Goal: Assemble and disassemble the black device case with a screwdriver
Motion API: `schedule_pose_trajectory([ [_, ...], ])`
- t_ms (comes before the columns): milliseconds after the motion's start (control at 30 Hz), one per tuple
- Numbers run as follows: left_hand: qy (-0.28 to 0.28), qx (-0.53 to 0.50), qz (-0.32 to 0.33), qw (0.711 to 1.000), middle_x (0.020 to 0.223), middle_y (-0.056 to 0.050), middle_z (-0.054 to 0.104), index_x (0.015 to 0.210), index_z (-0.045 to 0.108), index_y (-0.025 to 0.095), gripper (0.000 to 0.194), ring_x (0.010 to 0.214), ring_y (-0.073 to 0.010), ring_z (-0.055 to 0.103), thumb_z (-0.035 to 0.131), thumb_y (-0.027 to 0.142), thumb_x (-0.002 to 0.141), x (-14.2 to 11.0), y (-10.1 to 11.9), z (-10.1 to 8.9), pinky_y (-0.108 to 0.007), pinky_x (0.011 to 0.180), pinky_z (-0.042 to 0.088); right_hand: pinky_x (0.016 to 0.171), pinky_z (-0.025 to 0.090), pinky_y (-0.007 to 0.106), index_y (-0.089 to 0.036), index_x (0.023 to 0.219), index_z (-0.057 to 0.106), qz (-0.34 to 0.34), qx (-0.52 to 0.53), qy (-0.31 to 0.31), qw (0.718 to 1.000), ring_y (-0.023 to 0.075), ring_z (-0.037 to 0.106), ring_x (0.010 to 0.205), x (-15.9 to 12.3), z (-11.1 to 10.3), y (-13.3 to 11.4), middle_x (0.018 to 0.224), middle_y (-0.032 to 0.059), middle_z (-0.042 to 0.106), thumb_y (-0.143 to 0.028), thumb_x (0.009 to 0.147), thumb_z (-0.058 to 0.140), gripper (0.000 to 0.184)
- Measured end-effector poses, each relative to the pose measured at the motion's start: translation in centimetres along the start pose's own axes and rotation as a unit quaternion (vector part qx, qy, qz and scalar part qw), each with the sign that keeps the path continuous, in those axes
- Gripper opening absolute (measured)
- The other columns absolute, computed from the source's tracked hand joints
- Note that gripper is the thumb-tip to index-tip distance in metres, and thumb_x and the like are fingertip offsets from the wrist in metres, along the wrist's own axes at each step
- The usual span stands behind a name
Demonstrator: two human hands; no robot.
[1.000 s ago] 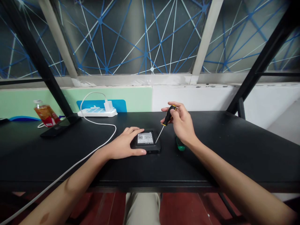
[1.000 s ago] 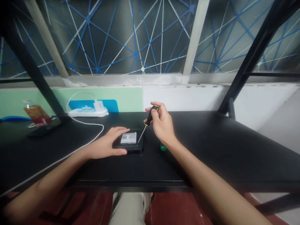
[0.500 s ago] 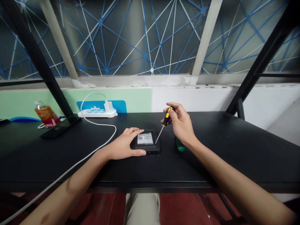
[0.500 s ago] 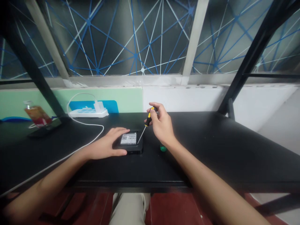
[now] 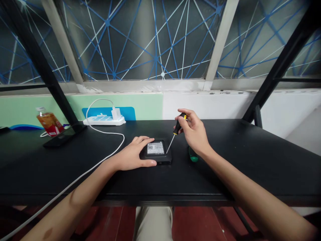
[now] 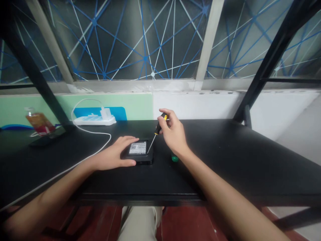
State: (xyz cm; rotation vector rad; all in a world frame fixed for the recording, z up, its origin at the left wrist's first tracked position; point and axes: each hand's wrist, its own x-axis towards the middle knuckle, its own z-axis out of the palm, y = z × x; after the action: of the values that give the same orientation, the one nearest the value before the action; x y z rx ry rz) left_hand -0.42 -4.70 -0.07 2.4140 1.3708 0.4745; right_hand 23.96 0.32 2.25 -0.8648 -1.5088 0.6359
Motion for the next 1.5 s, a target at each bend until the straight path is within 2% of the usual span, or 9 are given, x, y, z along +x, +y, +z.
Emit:
schedule_pose_trajectory([
  [200, -0.002, -0.003, 0.001, 1.0, 0.149, -0.011, 0.037, 0.148, 0.034, 0.026, 0.083, 0.138, -0.0332, 0.035, 0.069, 0.056, 0.079, -0.01, 0.09, -0.1, -0.053, 0.116, 0.031, 0.06, 0.054, 0.029, -0.026, 0.124, 0.052, 0.017, 0.027, -0.017, 0.999, 0.0131, 0.07, 0.073, -0.21, 0.0, -0.26, 0.11, 0.0039, 0.067, -0.038, 0.095, 0.046, 0.032],
  [433, 0.002, -0.003, 0.005, 1.0, 0.149, -0.011, 0.038, 0.148, 0.035, 0.027, 0.083, 0.138, -0.0332, 0.035, 0.069, 0.057, 0.078, -0.05, 0.1, -0.07, -0.053, 0.116, 0.03, 0.056, 0.059, 0.03, -0.032, 0.127, 0.051, 0.006, 0.009, -0.032, 0.999, 0.014, 0.064, 0.072, -0.11, 0.09, 0.12, 0.093, 0.0001, 0.055, -0.044, 0.086, 0.063, 0.045],
  [733, 0.004, -0.005, 0.003, 1.0, 0.15, -0.011, 0.038, 0.148, 0.035, 0.026, 0.084, 0.138, -0.0325, 0.035, 0.069, 0.058, 0.078, -0.08, 0.03, -0.01, -0.051, 0.116, 0.031, 0.056, 0.06, 0.032, -0.031, 0.129, 0.051, 0.007, -0.014, -0.022, 1.0, 0.0096, 0.06, 0.06, -0.17, 0.02, 0.15, 0.099, 0.0008, 0.055, -0.045, 0.086, 0.063, 0.047],
  [1333, 0.005, -0.006, 0.008, 1.0, 0.148, -0.011, 0.039, 0.148, 0.035, 0.029, 0.083, 0.137, -0.0343, 0.036, 0.07, 0.057, 0.078, -0.01, 0.12, -0.05, -0.055, 0.114, 0.032, 0.056, 0.056, 0.031, -0.03, 0.123, 0.054, 0.01, 0.027, 0.005, 1.0, 0.0085, 0.056, 0.059, -0.09, 0.19, 0.01, 0.097, 0.0012, 0.057, -0.042, 0.083, 0.065, 0.043],
  [1500, -0.002, -0.003, -0.002, 1.0, 0.149, -0.011, 0.037, 0.148, 0.034, 0.026, 0.085, 0.138, -0.0335, 0.034, 0.069, 0.058, 0.078, -0.01, 0.27, -0.06, -0.052, 0.116, 0.03, 0.057, 0.057, 0.029, -0.027, 0.123, 0.052, 0.014, 0.047, 0.009, 0.999, 0.009, 0.06, 0.062, -0.15, 0.15, -0.34, 0.099, 0.0019, 0.057, -0.04, 0.083, 0.067, 0.045],
])
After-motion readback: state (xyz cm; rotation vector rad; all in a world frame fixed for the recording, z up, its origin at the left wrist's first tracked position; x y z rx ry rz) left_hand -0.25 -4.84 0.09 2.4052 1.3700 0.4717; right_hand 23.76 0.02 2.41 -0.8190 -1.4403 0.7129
